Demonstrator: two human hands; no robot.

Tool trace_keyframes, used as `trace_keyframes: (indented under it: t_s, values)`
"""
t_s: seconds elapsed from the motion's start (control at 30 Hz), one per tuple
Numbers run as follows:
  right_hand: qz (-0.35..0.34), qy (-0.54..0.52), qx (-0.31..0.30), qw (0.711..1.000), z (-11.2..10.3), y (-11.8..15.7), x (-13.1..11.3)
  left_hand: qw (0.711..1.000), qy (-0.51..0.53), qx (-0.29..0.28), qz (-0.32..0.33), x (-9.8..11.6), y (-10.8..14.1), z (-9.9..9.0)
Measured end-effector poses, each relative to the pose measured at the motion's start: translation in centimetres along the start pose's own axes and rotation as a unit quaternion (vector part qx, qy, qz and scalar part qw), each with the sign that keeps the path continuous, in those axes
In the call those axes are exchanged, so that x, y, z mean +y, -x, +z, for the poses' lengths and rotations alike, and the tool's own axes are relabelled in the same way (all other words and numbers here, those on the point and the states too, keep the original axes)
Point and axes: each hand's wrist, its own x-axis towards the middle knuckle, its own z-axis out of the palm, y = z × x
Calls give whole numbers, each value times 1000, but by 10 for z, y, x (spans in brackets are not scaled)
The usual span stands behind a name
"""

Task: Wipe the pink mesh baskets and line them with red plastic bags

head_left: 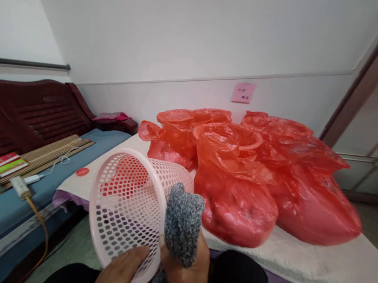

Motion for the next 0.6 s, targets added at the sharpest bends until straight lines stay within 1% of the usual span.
trace_keyframes:
  t_s: [0.03, 0.07, 0.1, 0.13, 0.2, 0.23, 0.27, 0.3, 0.33, 0.37, 0.4, 0.43, 0.5, 0.53, 0.6]
  values:
    - [16, -12, -8, 1000, 0, -1, 0, 998, -45, 12, 49, -2, -3, 1]
    - [25, -22, -15, 999, 2, -1, 0, 993, -75, 23, 84, -2, -7, 0]
    - [23, -27, -22, 999, 5, 0, 2, 991, -82, 33, 100, -1, -12, -1]
    - [11, -25, -29, 999, 10, 4, 6, 992, -71, 40, 98, 1, -16, -4]
    - [-40, 0, -37, 999, 20, 17, 19, 997, -12, 57, 57, 8, -24, -11]
    - [-74, 20, -41, 996, 25, 25, 28, 997, 25, 75, 22, 11, -27, -14]
    - [-106, 44, -39, 993, 28, 33, 38, 993, 58, 102, -27, 15, -28, -17]
    - [-134, 72, -39, 988, 29, 39, 49, 983, 87, 135, -90, 18, -29, -19]
    - [-155, 102, -44, 982, 29, 43, 60, 966, 110, 168, -161, 21, -29, -21]
    - [-162, 136, -45, 976, 26, 44, 70, 943, 127, 202, -231, 24, -29, -23]
    - [-155, 165, -41, 973, 22, 43, 79, 916, 143, 234, -292, 27, -29, -26]
    - [-136, 189, -24, 972, 16, 39, 87, 890, 165, 259, -337, 31, -29, -28]
    - [-85, 209, 29, 974, 7, 32, 99, 836, 228, 312, -390, 40, -32, -34]
    - [-66, 205, 51, 975, 5, 30, 103, 804, 266, 340, -410, 46, -35, -38]
    - [-49, 189, 66, 978, 10, 37, 110, 733, 341, 391, -440, 57, -44, -46]
